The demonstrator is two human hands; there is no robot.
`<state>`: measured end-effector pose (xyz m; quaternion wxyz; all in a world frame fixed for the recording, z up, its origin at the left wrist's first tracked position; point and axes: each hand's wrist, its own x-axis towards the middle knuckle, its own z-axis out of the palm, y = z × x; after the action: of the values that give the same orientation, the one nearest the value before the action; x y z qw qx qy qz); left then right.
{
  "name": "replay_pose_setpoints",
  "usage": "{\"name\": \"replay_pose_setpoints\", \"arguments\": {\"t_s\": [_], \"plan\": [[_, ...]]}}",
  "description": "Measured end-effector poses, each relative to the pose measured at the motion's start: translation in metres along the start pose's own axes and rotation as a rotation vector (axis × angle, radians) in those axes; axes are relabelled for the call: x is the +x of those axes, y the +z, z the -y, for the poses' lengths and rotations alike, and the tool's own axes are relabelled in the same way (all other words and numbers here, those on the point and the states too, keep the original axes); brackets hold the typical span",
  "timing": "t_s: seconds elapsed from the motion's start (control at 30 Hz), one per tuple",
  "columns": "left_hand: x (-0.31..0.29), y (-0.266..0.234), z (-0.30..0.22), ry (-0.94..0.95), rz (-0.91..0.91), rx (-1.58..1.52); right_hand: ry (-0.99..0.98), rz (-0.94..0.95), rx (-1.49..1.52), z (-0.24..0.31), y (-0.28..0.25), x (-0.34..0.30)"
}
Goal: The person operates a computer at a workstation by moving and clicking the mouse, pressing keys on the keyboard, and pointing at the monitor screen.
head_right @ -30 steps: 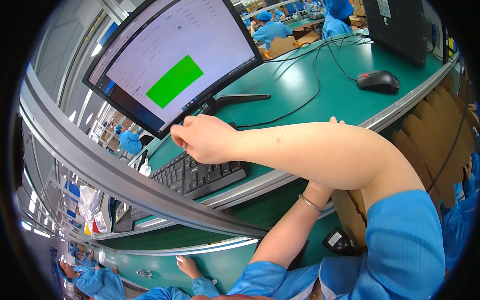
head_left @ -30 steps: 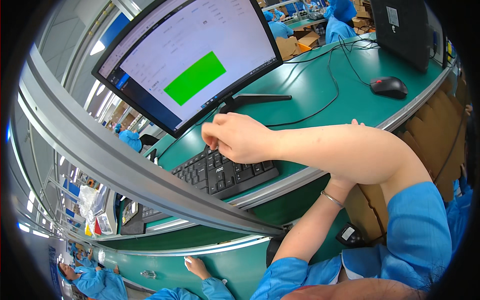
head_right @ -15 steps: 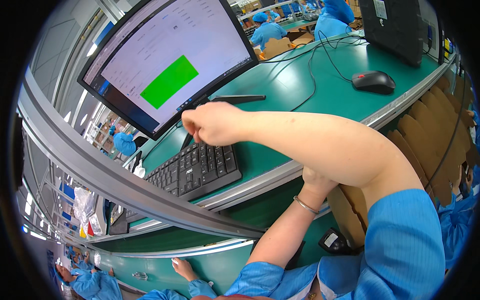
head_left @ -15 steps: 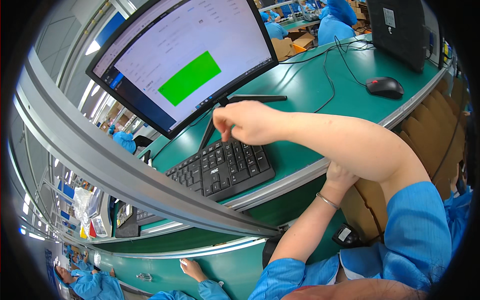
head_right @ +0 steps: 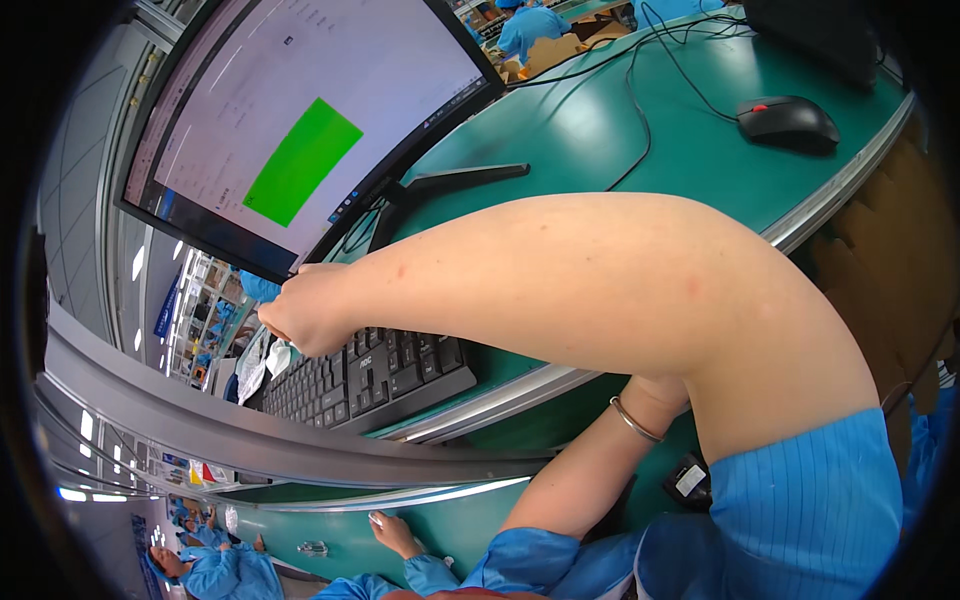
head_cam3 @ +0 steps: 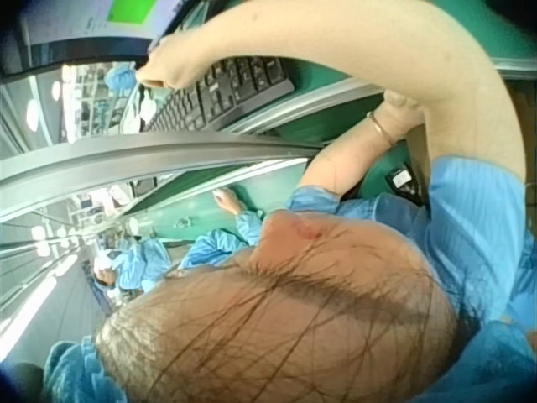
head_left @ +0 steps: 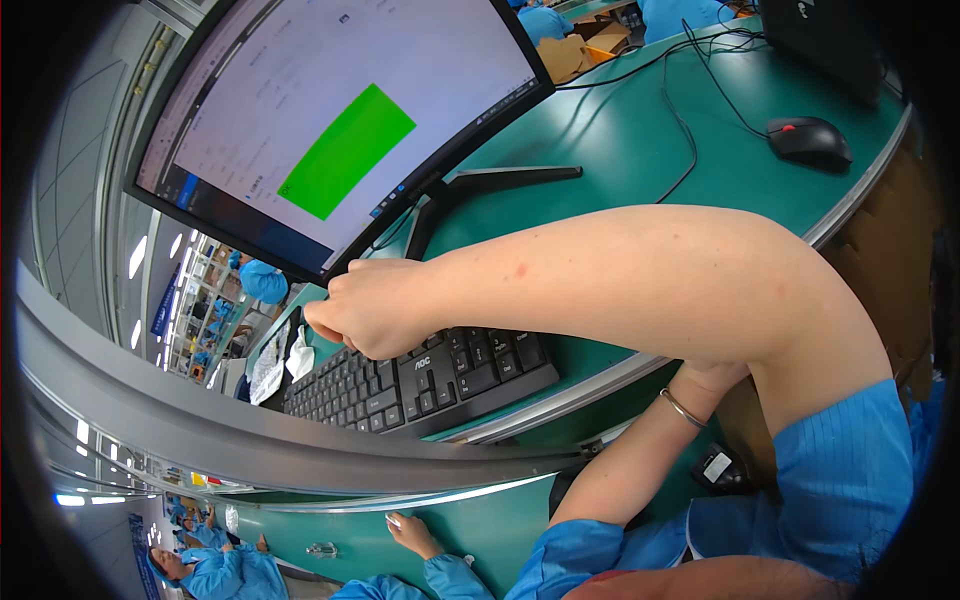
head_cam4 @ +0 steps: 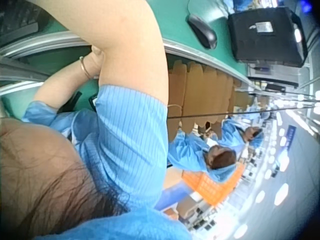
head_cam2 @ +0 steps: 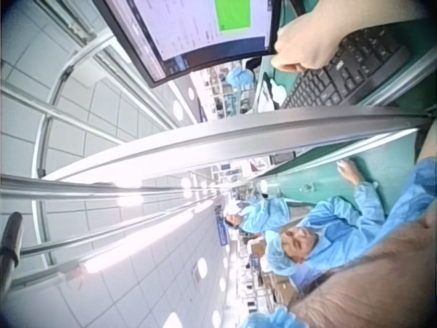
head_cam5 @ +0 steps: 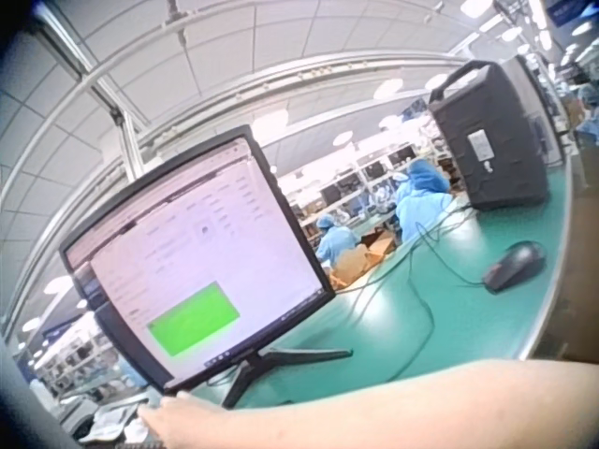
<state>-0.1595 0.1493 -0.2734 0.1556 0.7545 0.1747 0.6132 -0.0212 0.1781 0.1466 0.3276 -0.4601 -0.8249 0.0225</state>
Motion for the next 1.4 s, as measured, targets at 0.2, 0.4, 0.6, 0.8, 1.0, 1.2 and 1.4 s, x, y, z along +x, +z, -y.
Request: {"name": "replay_pose_setpoints", "arguments": {"t_s": [0.2,0.4,0.6,0.8,1.0,1.2,1.4], "plan": [[-0.047,-0.337,0.173,-0.541,-0.275,-0.083,-0.098,0.031,-0.045,0.011,0.010,0.021],[0.018,-0.416,0.167,-0.874,-0.478,-0.177,-0.045,0.057,-0.094,0.002,0.015,0.007],[0.028,-0.042,0.020,-0.253,-0.350,-0.092,0.065,0.102,-0.079,-0.014,0.010,-0.011],[0.155,0.141,-0.231,0.742,-0.094,0.168,0.120,-0.143,-0.115,-0.005,-0.007,-0.021],[0.141,0.144,-0.220,0.711,-0.087,0.140,0.120,-0.342,-0.197,-0.014,-0.001,-0.013],[0.143,0.146,-0.223,0.710,-0.118,0.143,0.233,-0.353,-0.252,-0.005,-0.013,-0.019],[0.109,0.159,-0.197,0.636,-0.030,0.125,0.251,-0.326,-0.283,-0.003,-0.015,-0.021]]}}
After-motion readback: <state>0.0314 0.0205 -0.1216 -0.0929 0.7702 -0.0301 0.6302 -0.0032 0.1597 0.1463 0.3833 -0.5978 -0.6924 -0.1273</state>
